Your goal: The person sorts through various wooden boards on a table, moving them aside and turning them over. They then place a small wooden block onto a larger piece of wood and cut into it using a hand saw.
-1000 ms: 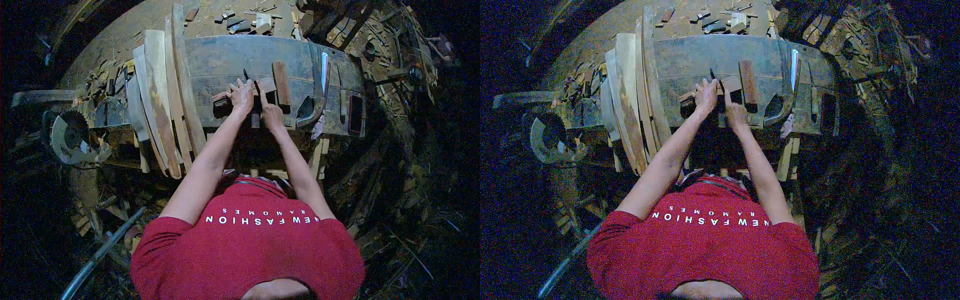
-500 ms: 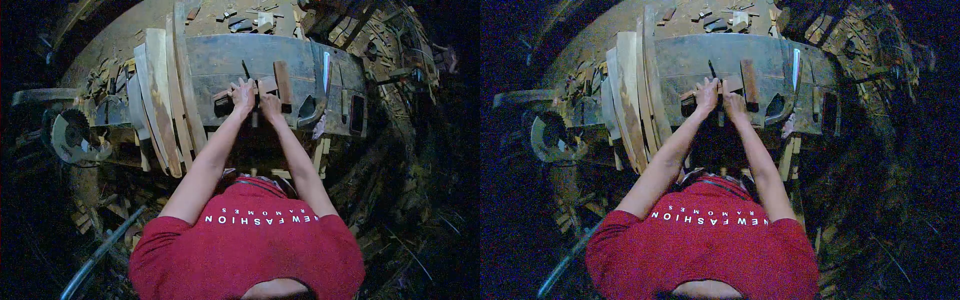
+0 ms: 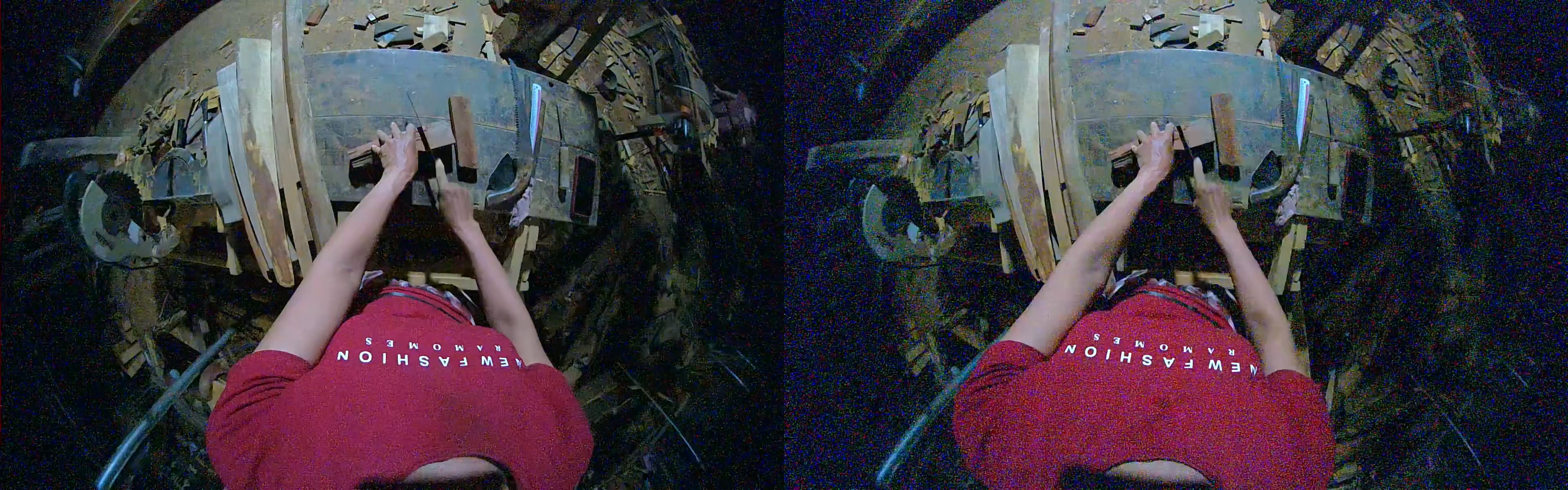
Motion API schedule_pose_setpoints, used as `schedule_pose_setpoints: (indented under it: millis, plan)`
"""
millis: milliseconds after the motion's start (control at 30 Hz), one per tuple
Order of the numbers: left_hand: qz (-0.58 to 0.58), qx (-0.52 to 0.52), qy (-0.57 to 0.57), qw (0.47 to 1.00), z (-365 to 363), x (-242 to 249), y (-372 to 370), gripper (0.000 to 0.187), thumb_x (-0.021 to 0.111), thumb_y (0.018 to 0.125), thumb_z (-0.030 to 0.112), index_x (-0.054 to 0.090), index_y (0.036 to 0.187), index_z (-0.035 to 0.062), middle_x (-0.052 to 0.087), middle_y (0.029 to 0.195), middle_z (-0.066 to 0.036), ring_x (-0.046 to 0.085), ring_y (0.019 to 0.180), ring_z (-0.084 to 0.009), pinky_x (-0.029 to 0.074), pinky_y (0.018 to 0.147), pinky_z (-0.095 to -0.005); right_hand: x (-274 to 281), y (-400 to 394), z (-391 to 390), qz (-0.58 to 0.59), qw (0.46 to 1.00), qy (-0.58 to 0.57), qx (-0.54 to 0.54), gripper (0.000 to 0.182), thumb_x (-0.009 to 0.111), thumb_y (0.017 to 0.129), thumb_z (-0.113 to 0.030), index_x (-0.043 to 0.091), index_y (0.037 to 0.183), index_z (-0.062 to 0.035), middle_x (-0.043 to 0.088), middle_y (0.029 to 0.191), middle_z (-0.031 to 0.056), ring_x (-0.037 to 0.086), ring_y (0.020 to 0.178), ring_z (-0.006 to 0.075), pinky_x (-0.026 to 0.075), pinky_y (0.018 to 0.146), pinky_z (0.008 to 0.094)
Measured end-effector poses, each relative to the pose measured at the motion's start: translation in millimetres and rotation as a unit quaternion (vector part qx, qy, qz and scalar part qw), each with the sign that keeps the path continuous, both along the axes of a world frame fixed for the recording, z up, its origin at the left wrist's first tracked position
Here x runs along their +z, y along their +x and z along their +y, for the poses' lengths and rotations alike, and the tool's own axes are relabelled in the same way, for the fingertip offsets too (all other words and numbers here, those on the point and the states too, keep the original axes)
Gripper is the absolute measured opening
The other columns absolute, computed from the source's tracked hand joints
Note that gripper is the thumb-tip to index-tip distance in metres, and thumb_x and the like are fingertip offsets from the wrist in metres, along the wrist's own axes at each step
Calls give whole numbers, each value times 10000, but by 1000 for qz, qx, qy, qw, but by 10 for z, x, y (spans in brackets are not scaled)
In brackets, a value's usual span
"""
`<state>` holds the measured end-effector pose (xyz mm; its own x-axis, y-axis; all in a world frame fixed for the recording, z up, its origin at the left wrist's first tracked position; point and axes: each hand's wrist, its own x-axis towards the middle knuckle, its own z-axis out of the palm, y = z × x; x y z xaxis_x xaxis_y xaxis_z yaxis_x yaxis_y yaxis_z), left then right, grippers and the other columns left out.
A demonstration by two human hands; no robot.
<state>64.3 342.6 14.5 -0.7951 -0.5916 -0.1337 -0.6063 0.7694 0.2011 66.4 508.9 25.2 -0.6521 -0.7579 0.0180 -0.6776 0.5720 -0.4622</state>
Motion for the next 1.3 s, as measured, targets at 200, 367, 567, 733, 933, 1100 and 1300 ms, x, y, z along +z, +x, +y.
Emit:
schedule_pose_setpoints:
  millis: [200,367,567,733,933,1100,1300]
  plan:
    - [31,-16,21,999,-40,-59,21,226,465,825,163,490,1047,136,415,1240,-184,407,1078,-484,389,774,-625,-408,-460,-569,36,999,-20,-9,687,558,702,-95,268,1324,-103,579,650,190,577,600,354,450,519,442]
    - [18,-13,-6,1000,-28,-183,25,234,471,823,163,492,1056,146,421,1241,-188,418,1077,-481,396,766,-623,59,1,-153,-32,997,55,-48,687,536,703,-57,259,1329,-110,566,645,222,566,576,378,437,510,468]
    - [-1,-13,0,1000,1,7,48,237,472,822,156,487,1058,137,418,1254,-188,419,1082,-483,396,771,-620,88,216,229,-39,996,74,-35,723,526,689,-38,227,1344,-105,554,626,228,565,572,378,438,503,454]
    - [35,-14,-14,999,-14,-35,40,223,478,818,151,484,1038,123,423,1242,-191,426,1069,-481,407,755,-616,-183,-329,-469,58,998,9,5,694,575,688,-46,261,1305,-7,588,602,154,587,518,298,465,471,412]
    - [70,-56,-34,995,-80,-431,14,259,504,801,145,482,1058,124,446,1195,-189,447,1032,-471,422,735,-609,-281,-320,-438,59,998,3,3,702,588,667,-44,286,1300,-21,600,618,154,601,548,306,474,481,413]
    - [11,-30,-10,999,-26,-84,43,312,500,801,149,473,1111,144,415,1244,-199,437,1043,-474,409,742,-620,78,229,276,-26,999,41,-10,728,555,652,-10,269,1320,-55,594,613,150,598,549,319,469,485,423]
    - [12,-30,-17,999,-40,-28,37,269,463,825,163,509,1090,145,419,1247,-200,429,1057,-474,409,750,-601,-130,-123,-234,14,996,81,-33,628,504,721,-51,281,1308,-56,586,632,172,590,551,334,464,488,426]
